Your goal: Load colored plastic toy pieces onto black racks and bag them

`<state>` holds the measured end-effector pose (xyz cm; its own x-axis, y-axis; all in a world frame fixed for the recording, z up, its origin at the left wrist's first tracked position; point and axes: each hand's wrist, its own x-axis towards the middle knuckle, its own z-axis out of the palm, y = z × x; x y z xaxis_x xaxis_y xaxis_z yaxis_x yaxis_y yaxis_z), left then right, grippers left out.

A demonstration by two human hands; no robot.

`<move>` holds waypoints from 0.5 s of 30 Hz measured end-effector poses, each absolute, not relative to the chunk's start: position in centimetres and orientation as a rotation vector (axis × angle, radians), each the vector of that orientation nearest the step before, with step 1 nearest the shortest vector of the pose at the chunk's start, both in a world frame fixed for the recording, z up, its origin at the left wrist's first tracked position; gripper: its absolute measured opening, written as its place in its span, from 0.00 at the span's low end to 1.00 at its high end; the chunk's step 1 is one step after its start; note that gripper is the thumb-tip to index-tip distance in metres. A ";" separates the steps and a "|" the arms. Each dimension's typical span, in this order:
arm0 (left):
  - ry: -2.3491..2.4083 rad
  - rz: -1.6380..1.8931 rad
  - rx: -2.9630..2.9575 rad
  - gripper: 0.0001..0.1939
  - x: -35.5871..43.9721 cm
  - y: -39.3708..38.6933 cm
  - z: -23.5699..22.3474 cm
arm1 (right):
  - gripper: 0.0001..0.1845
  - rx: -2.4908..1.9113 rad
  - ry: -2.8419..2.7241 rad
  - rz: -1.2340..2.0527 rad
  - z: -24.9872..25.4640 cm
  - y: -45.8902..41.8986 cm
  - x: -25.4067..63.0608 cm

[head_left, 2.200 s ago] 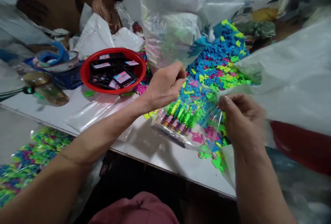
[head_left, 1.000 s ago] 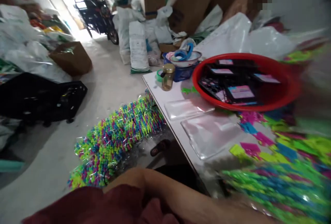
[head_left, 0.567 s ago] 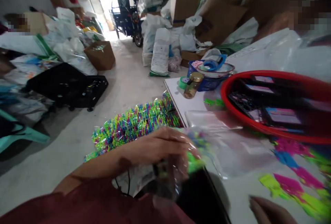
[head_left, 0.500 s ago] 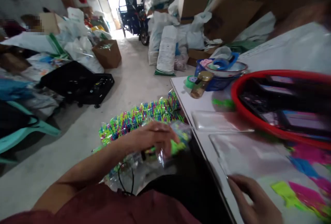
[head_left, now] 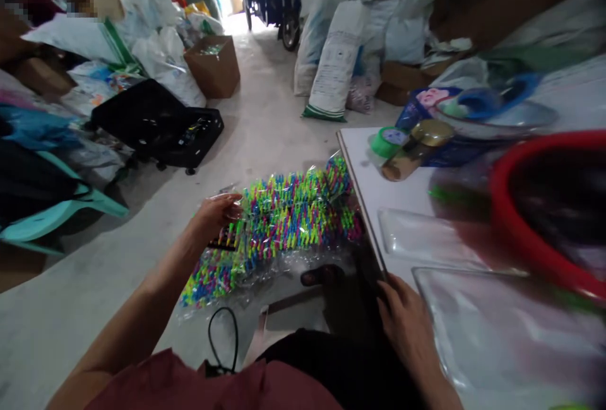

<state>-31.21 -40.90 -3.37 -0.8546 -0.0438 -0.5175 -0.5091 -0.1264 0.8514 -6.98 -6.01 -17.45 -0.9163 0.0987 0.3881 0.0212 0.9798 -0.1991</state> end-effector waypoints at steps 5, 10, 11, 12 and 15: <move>1.568 2.148 -0.629 0.06 -36.5 -35.3 -7.7 | 0.16 -0.049 -2.707 0.181 -17.4 -6.0 -6.6; 1.417 2.239 -0.560 0.02 -41.8 -25.8 -13.1 | 0.15 -0.036 -2.697 0.124 -18.2 -5.2 -6.2; 1.398 2.257 -0.546 0.03 -42.7 -23.9 -14.2 | 0.15 -0.016 -2.705 0.100 -18.5 -4.9 -6.0; 1.385 2.270 -0.537 0.05 -43.5 -22.0 -15.3 | 0.15 0.020 -2.711 0.070 -18.8 -4.5 -5.8; 1.361 2.285 -0.530 0.12 -45.3 -17.3 -18.6 | 0.14 0.135 -2.704 -0.033 -19.7 -3.6 -5.4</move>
<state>-45.33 -17.29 -18.61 -0.8361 0.1634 -0.5237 -0.5383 -0.4281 0.7259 -5.38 -3.58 -19.68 -0.9026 -0.1002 0.4186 -0.0900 0.9950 0.0440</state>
